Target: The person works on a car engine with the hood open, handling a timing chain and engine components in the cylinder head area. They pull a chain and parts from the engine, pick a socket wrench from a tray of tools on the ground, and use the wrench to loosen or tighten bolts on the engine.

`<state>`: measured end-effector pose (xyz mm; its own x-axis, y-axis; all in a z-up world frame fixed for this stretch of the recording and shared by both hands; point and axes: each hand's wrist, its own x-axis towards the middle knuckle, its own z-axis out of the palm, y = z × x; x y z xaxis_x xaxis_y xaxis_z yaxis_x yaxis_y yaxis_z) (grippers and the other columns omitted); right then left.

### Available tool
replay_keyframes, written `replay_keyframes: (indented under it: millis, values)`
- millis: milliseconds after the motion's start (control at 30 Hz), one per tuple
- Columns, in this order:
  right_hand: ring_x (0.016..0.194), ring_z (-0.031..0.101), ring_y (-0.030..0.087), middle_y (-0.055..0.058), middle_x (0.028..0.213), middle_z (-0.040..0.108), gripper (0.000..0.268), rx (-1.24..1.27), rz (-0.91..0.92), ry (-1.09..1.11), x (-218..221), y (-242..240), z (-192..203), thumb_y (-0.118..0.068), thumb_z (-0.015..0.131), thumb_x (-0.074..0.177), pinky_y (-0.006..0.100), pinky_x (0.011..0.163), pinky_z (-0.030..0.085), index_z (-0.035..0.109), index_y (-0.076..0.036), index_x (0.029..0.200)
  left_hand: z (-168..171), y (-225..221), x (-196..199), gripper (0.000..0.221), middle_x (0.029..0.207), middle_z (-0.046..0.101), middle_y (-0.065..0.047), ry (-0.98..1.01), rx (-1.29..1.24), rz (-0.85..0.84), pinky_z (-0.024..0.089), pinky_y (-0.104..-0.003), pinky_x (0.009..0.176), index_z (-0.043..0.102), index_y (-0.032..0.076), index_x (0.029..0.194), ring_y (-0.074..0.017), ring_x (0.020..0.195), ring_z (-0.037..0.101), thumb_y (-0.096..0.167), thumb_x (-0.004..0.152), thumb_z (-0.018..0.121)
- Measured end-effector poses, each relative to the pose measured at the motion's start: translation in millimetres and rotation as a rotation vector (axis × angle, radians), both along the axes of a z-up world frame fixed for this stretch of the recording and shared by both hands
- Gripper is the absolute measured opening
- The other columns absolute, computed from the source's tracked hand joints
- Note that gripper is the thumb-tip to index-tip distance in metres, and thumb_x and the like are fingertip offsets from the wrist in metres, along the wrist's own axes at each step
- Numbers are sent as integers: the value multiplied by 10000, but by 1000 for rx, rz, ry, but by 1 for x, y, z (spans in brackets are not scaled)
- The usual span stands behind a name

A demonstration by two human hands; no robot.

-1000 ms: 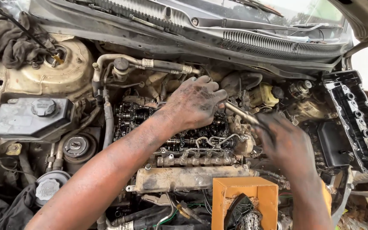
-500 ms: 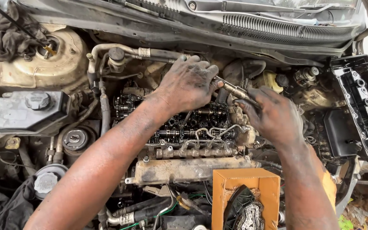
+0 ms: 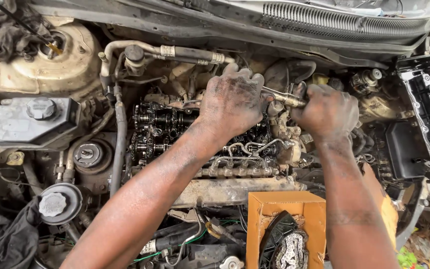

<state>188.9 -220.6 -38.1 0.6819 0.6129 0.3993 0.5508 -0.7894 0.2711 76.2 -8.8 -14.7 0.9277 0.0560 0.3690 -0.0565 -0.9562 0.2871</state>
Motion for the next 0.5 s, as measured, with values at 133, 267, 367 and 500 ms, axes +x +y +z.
replay_keyframes:
  millis: [133, 267, 367, 500]
  values:
    - [510, 579, 185, -6, 648, 593, 418, 40, 57, -90, 16, -2, -13, -404, 715, 1067, 375, 515, 487, 647, -192, 713, -1, -1, 5, 468, 938, 680, -108, 39, 27, 11, 589, -421, 721, 702, 58, 995, -267, 1011, 641, 514, 935, 614]
    - [484, 572, 198, -8, 619, 568, 433, 50, 135, -140, 15, 2, -9, -390, 696, 1046, 384, 489, 460, 601, -183, 678, -4, -6, 7, 447, 853, 665, -83, 28, 51, 79, 582, -399, 651, 682, 69, 942, -253, 963, 631, 511, 929, 617]
    - [528, 600, 210, -10, 659, 594, 387, 74, 202, -185, 22, -1, -14, -376, 724, 1025, 379, 512, 471, 612, -183, 708, -3, -8, 7, 397, 838, 647, -68, 46, 32, 99, 579, -382, 643, 663, 93, 903, -228, 946, 620, 482, 963, 608]
    - [581, 607, 183, -31, 707, 606, 332, 68, 248, -268, 21, -1, -13, -416, 717, 904, 359, 547, 476, 606, -182, 697, -3, -11, 3, 381, 796, 624, -60, -26, 39, 146, 564, -367, 555, 646, 88, 835, -217, 914, 602, 451, 950, 632]
